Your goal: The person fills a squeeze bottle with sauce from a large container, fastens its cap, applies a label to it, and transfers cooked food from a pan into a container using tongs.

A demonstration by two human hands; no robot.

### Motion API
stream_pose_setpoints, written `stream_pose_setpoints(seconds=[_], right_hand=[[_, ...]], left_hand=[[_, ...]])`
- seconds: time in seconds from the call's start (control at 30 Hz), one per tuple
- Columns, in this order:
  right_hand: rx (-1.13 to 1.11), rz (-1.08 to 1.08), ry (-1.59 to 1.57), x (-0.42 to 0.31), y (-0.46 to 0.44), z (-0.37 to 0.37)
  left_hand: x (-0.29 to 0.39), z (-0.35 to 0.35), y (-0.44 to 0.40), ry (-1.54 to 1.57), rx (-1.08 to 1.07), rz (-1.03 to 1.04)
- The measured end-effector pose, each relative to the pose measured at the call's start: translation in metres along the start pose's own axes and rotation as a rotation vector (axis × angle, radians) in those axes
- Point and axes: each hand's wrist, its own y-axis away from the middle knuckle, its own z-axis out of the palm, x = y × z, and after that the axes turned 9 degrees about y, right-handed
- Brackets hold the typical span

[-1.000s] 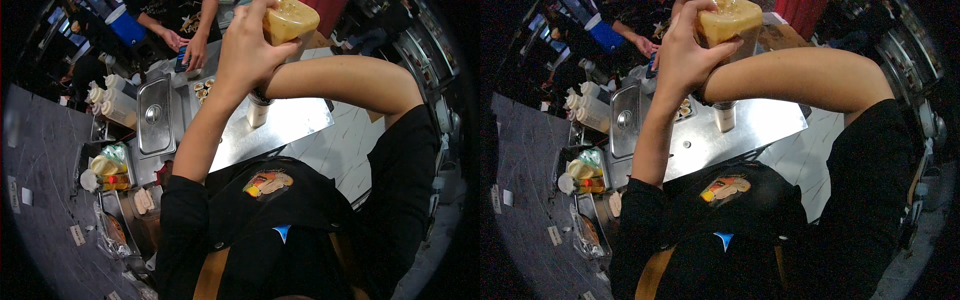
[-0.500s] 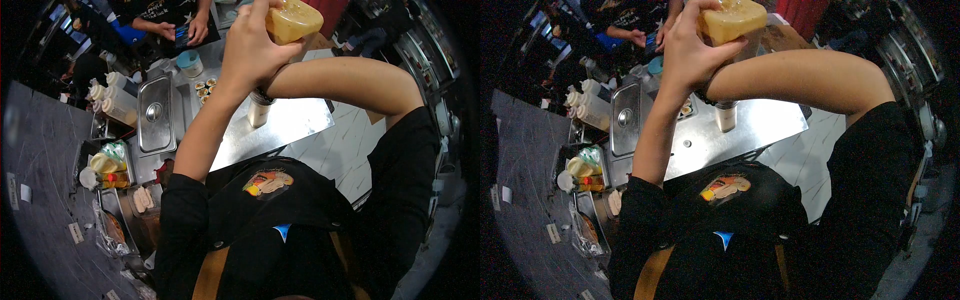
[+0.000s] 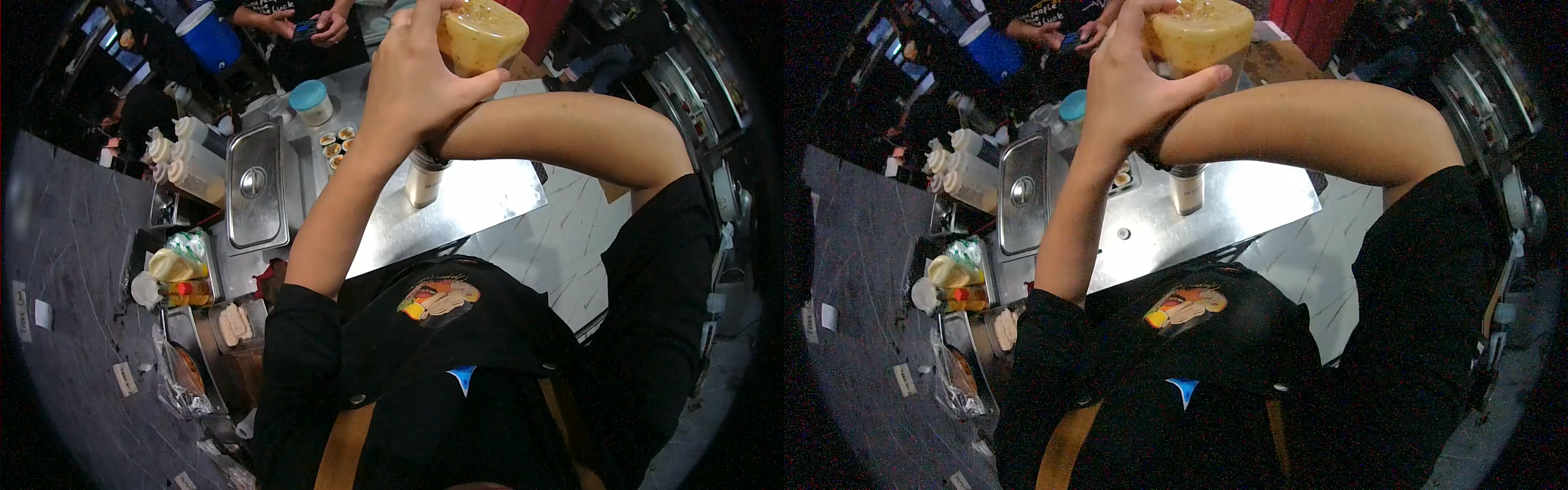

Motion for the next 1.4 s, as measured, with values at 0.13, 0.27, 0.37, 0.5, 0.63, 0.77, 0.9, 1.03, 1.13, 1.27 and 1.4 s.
stream_pose_setpoints(seconds=[0.13,0.27,0.37,0.5,0.63,0.77,0.9,1.03,1.13,1.27,1.4], right_hand=[[0.004,0.003,-0.005,0.0,0.002,0.001],[0.006,0.004,-0.015,-0.001,0.001,0.002],[0.007,0.005,-0.016,0.001,0.001,0.002],[0.011,0.004,-0.011,0.001,0.0,0.002],[0.008,0.008,-0.018,0.001,0.0,0.002],[0.014,0.006,-0.014,-0.001,-0.002,0.001],[0.009,0.002,-0.018,-0.002,-0.003,0.0],[0.011,-0.004,-0.016,0.0,-0.002,0.001],[0.007,-0.004,-0.022,-0.001,0.0,0.003],[0.005,-0.006,-0.023,-0.001,0.0,0.004],[0.005,-0.011,-0.019,0.0,0.0,0.004]], left_hand=[[-0.015,0.004,-0.004,0.063,-0.015,0.04],[-0.005,0.003,-0.002,0.027,-0.025,-0.04],[0.014,0.0,0.001,-0.015,-0.023,-0.056],[0.001,0.003,-0.003,-0.059,-0.023,-0.053],[-0.005,0.004,-0.005,-0.012,-0.04,-0.06],[-0.01,0.005,-0.004,0.031,-0.03,0.024],[0.001,0.002,-0.003,-0.02,-0.039,-0.091],[0.002,0.0,-0.001,-0.007,-0.045,-0.065],[0.005,0.0,-0.001,-0.008,-0.042,-0.102],[-0.001,0.004,-0.002,-0.02,-0.014,-0.076],[0.001,0.004,-0.003,0.008,0.023,-0.042]])
